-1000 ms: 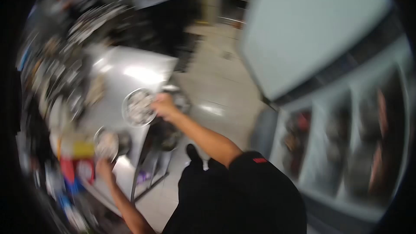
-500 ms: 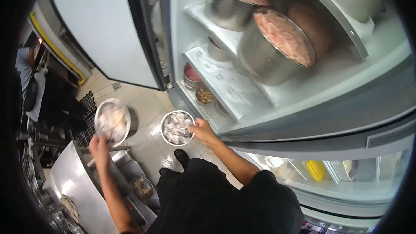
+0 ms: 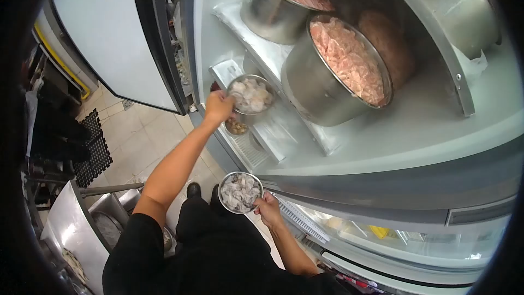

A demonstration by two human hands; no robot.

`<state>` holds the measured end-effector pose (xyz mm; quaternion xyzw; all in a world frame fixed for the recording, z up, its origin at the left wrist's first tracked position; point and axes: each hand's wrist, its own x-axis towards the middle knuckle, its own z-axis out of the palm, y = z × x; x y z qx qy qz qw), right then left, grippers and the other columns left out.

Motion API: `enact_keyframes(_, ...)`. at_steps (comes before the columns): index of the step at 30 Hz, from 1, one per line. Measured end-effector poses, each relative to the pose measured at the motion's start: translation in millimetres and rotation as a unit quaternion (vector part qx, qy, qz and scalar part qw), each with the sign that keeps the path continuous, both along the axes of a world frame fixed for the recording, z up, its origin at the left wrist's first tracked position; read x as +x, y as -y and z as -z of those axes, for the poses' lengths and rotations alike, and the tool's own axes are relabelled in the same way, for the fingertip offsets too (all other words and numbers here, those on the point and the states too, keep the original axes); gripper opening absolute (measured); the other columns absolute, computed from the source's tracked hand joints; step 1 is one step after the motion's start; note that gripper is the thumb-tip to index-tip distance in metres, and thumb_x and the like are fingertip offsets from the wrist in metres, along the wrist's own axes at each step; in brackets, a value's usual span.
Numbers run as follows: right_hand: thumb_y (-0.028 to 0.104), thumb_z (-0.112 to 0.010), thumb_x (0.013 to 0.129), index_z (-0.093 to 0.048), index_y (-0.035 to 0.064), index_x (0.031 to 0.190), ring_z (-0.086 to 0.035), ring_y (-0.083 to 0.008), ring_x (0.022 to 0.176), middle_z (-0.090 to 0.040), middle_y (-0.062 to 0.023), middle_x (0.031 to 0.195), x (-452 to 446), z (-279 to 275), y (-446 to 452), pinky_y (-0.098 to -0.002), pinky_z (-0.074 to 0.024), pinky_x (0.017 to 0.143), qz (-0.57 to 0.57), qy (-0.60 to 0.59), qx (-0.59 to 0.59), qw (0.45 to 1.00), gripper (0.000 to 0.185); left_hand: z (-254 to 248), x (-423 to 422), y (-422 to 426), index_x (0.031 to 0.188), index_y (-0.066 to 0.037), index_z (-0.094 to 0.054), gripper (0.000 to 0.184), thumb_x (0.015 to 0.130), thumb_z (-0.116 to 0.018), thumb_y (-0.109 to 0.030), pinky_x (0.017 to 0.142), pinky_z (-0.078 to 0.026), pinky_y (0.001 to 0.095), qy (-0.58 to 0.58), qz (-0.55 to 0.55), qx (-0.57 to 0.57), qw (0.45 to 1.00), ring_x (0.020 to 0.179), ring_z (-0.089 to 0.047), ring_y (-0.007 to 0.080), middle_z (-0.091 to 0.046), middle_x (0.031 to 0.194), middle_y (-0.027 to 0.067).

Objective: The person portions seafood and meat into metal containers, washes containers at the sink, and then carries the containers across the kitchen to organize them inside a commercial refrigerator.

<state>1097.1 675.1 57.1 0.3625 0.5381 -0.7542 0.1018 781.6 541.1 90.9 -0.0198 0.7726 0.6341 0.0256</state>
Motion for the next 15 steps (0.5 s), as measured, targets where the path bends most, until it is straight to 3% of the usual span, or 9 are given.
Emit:
enact_keyframes(4,-0.004,-0.06,0.074,-0.051,0.006,0.074,-0.049,-0.0109,0.045,-0.054,-0.0032,0.066,7.9,-9.1,2.0,-0.0226,-0.0411,0.04,0.036,-0.016,-0.013,0.999,0.014,-17.8,-15.9,30.6,0.062,0.007,-0.06,0.027,0.07,-0.062,-0.018,0.064,-0.05,0.0437,-0.043,-0.061,-0.083,0.994,0.064,-0.064,0.0388,-0.06,0.063,0.0266)
enact_keyframes(8,-0.005,-0.057,0.075,-0.052,0.006,0.078,-0.047,-0.0104,0.045,-0.056,-0.0032,0.067,-21.9,-38.8,14.0,-0.0236,-0.0412,0.041,0.072,-0.043,-0.024,0.996,0.012,-6.1,-63.0,34.8,0.063,0.008,-0.061,0.027,0.071,-0.061,-0.018,0.065,-0.05,0.0453,-0.049,-0.113,-0.065,0.99,0.064,-0.063,0.0402,-0.061,0.066,0.027)
enact_keyframes(10,-0.006,-0.054,0.075,-0.052,0.0068,0.079,-0.047,-0.0109,0.045,-0.055,-0.0025,0.068,-43.7,-51.6,19.1,-0.0237,-0.041,0.042,0.098,-0.053,-0.042,0.993,0.013,-7.8,-79.1,25.4,0.068,0.008,-0.063,0.028,0.074,-0.059,-0.019,0.075,-0.049,0.0465,-0.063,-0.101,-0.119,0.986,0.076,-0.063,0.0419,-0.062,0.074,0.0291)
enact_keyframes(11,-0.006,-0.054,0.075,-0.052,0.0068,0.079,-0.047,-0.0109,0.045,-0.055,-0.0025,0.068,-54.0,-57.2,23.9,-0.0237,-0.041,0.042,0.093,-0.047,-0.034,0.994,0.013,-5.5,-85.5,20.7,0.068,0.008,-0.063,0.028,0.074,-0.059,-0.019,0.075,-0.049,0.0465,-0.055,-0.106,-0.112,0.986,0.076,-0.063,0.0419,-0.062,0.074,0.0291)
enact_keyframes(13,-0.006,-0.053,0.074,-0.05,0.0076,0.077,-0.046,-0.0098,0.047,-0.054,-0.0012,0.068,-70.4,-66.9,35.4,-0.0225,-0.04,0.043,0.188,-0.041,-0.087,0.977,0.014,4.2,-90.8,10.2,0.075,0.01,-0.064,0.03,0.077,-0.058,-0.02,0.085,-0.046,0.0465,-0.037,-0.129,-0.077,0.988,0.089,-0.06,0.0447,-0.062,0.085,0.0318)
enact_keyframes(15,-0.006,-0.051,0.074,-0.048,0.0085,0.075,-0.045,-0.0089,0.048,-0.052,0.0002,0.067,-87.5,-60.2,33.7,-0.0219,-0.0392,0.044,0.2,-0.031,-0.102,0.974,0.015,0.5,-87.7,19.9,0.079,0.01,-0.064,0.035,0.081,-0.057,-0.024,0.091,-0.043,0.0463,-0.071,-0.09,-0.085,0.99,0.095,-0.056,0.0468,-0.061,0.087,0.0327)
